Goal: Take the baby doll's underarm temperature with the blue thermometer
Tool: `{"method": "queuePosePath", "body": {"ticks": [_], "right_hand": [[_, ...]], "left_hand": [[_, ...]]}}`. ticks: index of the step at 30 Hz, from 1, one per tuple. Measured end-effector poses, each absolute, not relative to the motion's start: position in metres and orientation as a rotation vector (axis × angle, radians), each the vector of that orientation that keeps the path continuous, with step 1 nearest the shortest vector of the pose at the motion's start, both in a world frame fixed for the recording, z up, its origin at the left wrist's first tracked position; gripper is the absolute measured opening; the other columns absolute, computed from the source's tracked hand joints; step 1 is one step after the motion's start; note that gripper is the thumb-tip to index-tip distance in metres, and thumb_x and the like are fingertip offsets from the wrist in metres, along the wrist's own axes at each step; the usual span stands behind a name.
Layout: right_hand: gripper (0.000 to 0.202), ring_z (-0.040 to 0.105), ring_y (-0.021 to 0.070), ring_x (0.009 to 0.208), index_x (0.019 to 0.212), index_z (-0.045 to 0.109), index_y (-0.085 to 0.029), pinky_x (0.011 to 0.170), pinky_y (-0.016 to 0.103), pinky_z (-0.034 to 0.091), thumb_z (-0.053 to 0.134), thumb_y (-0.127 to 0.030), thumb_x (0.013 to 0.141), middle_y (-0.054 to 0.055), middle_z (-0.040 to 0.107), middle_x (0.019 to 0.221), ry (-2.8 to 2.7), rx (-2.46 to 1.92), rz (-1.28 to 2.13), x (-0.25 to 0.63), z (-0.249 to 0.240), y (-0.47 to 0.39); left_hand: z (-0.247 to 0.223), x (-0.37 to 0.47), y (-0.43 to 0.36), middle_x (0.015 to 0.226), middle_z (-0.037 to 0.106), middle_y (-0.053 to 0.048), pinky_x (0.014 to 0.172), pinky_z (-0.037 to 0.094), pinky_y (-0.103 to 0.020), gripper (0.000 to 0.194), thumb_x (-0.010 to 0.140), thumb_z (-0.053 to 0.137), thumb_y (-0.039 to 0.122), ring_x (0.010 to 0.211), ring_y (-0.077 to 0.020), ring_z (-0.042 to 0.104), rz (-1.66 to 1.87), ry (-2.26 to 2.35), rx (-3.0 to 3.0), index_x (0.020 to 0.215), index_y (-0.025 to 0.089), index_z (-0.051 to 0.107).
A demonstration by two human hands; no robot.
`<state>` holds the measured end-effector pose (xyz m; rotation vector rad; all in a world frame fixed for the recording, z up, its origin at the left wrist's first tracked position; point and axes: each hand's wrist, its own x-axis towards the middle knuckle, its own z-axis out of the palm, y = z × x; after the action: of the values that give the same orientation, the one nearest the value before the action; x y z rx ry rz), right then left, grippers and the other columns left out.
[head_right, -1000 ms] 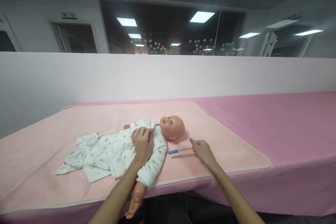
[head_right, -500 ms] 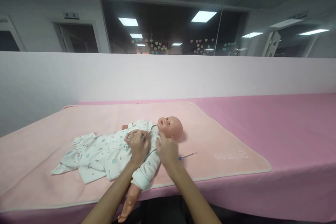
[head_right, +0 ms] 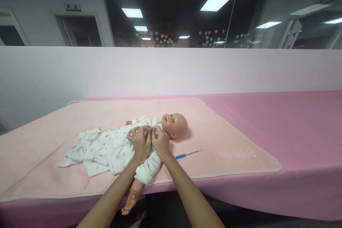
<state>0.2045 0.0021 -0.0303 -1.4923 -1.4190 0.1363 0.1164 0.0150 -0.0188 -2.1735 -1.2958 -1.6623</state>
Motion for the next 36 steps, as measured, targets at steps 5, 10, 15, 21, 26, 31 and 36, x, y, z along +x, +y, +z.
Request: {"method": "queuePosePath", "body": {"ticks": [5, 10, 15, 21, 26, 31, 36], "right_hand": [[0.025, 0.061, 0.0163, 0.068, 0.096, 0.059, -0.018, 0.064, 0.022, 0.041, 0.038, -0.028, 0.086, 0.003, 0.068, 0.074, -1.387, -1.438, 0.064, 0.206, -0.037, 0.007], [0.024, 0.061, 0.0167, 0.07, 0.091, 0.058, -0.018, 0.062, 0.023, 0.04, 0.037, -0.029, 0.087, 0.005, 0.067, 0.077, -1.379, -1.462, 0.025, 0.206, -0.041, 0.007], [0.026, 0.061, 0.0167, 0.07, 0.089, 0.057, -0.018, 0.062, 0.023, 0.039, 0.034, -0.03, 0.088, 0.005, 0.067, 0.079, -1.384, -1.457, 0.011, 0.206, -0.044, 0.007], [0.026, 0.061, 0.017, 0.072, 0.088, 0.056, -0.018, 0.062, 0.023, 0.038, 0.033, -0.03, 0.089, 0.006, 0.067, 0.081, -1.397, -1.491, -0.007, 0.207, -0.047, 0.009], [0.028, 0.06, 0.0172, 0.067, 0.087, 0.056, -0.018, 0.06, 0.023, 0.036, 0.031, -0.032, 0.089, 0.005, 0.066, 0.075, -1.401, -1.52, -0.009, 0.206, -0.048, 0.008], [0.03, 0.06, 0.0172, 0.068, 0.087, 0.056, -0.018, 0.059, 0.023, 0.035, 0.03, -0.033, 0.09, 0.005, 0.067, 0.077, -1.406, -1.523, -0.012, 0.206, -0.048, 0.007], [0.029, 0.06, 0.0174, 0.067, 0.086, 0.057, -0.019, 0.059, 0.024, 0.036, 0.03, -0.031, 0.089, 0.005, 0.066, 0.076, -1.409, -1.518, -0.008, 0.206, -0.049, 0.008]], "left_hand": [[-0.019, 0.116, 0.014, 0.082, 0.066, 0.0, 0.09, 0.019, -0.04, 0.009, 0.084, 0.047, 0.021, 0.092, -0.0203, 0.05, -1.673, -1.307, -2.16, 0.083, 0.021, 0.057], [-0.021, 0.113, 0.013, 0.076, 0.066, 0.0, 0.087, 0.021, -0.039, 0.01, 0.083, 0.049, 0.021, 0.089, -0.0203, 0.051, -1.622, -1.272, -2.187, 0.078, 0.021, 0.057], [-0.022, 0.11, 0.011, 0.075, 0.066, 0.0, 0.084, 0.022, -0.037, 0.009, 0.083, 0.049, 0.021, 0.085, -0.0187, 0.051, -1.584, -1.243, -2.21, 0.077, 0.021, 0.056], [-0.022, 0.11, 0.01, 0.073, 0.065, 0.002, 0.083, 0.023, -0.036, 0.009, 0.082, 0.05, 0.018, 0.083, -0.0176, 0.051, -1.577, -1.215, -2.224, 0.076, 0.021, 0.055], [-0.022, 0.109, 0.008, 0.072, 0.064, 0.002, 0.083, 0.023, -0.037, 0.009, 0.082, 0.05, 0.017, 0.08, -0.0173, 0.051, -1.573, -1.211, -2.239, 0.075, 0.02, 0.055], [-0.021, 0.108, 0.006, 0.07, 0.063, 0.001, 0.082, 0.023, -0.036, 0.011, 0.083, 0.048, 0.017, 0.079, -0.0172, 0.049, -1.546, -1.188, -2.252, 0.074, 0.02, 0.055], [-0.021, 0.107, 0.005, 0.07, 0.062, 0.001, 0.082, 0.023, -0.037, 0.011, 0.083, 0.047, 0.017, 0.08, -0.0179, 0.048, -1.539, -1.184, -2.261, 0.074, 0.02, 0.054]]}}
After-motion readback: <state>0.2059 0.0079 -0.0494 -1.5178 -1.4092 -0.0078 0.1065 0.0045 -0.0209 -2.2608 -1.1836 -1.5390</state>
